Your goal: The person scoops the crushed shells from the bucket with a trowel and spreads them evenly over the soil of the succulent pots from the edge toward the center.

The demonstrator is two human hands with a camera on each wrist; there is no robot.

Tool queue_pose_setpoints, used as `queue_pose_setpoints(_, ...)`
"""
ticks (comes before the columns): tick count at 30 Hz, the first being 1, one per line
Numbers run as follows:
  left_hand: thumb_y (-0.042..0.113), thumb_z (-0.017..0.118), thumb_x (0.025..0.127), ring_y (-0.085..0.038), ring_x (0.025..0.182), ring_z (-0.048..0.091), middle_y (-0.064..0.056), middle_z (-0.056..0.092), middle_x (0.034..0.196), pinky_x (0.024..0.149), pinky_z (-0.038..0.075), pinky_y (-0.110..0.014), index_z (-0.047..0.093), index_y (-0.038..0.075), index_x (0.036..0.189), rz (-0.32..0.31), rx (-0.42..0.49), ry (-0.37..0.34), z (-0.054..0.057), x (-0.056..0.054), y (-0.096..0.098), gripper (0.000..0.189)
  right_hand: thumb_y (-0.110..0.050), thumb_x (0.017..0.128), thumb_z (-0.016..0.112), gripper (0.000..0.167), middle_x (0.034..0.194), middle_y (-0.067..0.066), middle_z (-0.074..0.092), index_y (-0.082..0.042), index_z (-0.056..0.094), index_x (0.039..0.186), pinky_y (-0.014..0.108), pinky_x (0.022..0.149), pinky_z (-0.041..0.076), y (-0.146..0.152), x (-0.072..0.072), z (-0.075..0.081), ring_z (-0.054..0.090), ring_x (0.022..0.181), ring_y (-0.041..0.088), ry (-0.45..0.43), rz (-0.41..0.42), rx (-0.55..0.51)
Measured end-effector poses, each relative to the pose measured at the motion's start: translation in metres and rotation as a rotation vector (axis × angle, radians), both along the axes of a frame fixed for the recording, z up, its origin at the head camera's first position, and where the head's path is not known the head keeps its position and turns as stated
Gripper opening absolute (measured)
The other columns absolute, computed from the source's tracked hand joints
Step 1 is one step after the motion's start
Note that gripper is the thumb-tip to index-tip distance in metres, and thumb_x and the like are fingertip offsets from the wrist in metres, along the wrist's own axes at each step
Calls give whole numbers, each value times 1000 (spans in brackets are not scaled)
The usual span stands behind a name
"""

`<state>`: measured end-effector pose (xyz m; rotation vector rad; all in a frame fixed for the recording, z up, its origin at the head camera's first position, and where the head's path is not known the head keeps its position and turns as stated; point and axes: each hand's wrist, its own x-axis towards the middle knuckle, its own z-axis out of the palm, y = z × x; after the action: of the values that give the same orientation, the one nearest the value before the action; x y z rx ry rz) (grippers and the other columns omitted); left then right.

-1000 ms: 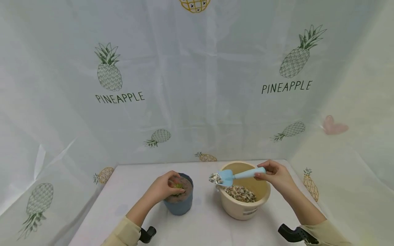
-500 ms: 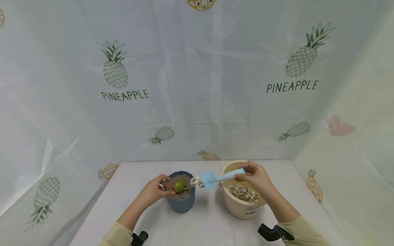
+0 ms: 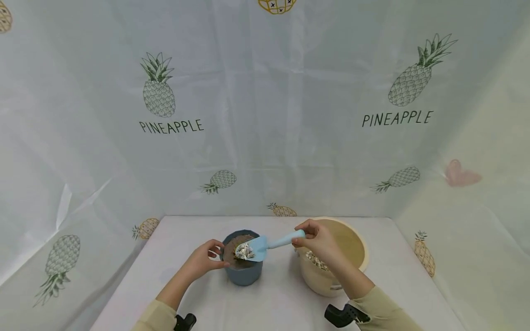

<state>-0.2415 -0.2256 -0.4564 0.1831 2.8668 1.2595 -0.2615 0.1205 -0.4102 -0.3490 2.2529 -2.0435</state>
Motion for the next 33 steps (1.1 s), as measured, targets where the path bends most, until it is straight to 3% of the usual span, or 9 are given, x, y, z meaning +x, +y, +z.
queue_pose_setpoints(7, 13, 89, 70, -30, 95, 60, -7, 60, 100, 78, 52, -44, 62, 2, 113, 32, 6, 8, -10, -8, -2, 52, 1, 81, 77, 28, 93, 13, 66, 5, 62, 104, 30, 69, 57, -25, -8, -5, 70, 77, 23, -2, -11, 18)
queue_pose_setpoints(15, 10, 89, 70, -38, 102, 58, -12, 61, 108, 80, 52, -45, 63, -2, 116, 42, -36, -18, -11, -14, -1, 54, 7, 82, 73, 22, 90, 14, 66, 7, 63, 102, 36, 72, 58, -46, -15, -7, 69, 75, 21, 38, 15, -13)
queue_pose_setpoints(27, 12, 88, 71, -39, 104, 57, -11, 61, 109, 81, 51, -47, 61, -2, 120, 35, -73, -54, -12, -17, -1, 58, 6, 82, 74, 21, 87, 8, 67, 4, 65, 101, 34, 69, 57, -62, -25, -6, 68, 75, 21, 91, 27, 70)
queue_pose_setpoints(33, 13, 88, 71, -38, 103, 57, -12, 60, 109, 81, 51, -47, 61, -2, 120, 23, -123, -48, -8, -17, 1, 58, 3, 83, 75, 20, 84, 5, 67, 0, 66, 100, 32, 66, 57, -68, -27, -1, 68, 73, 18, 159, 18, 163)
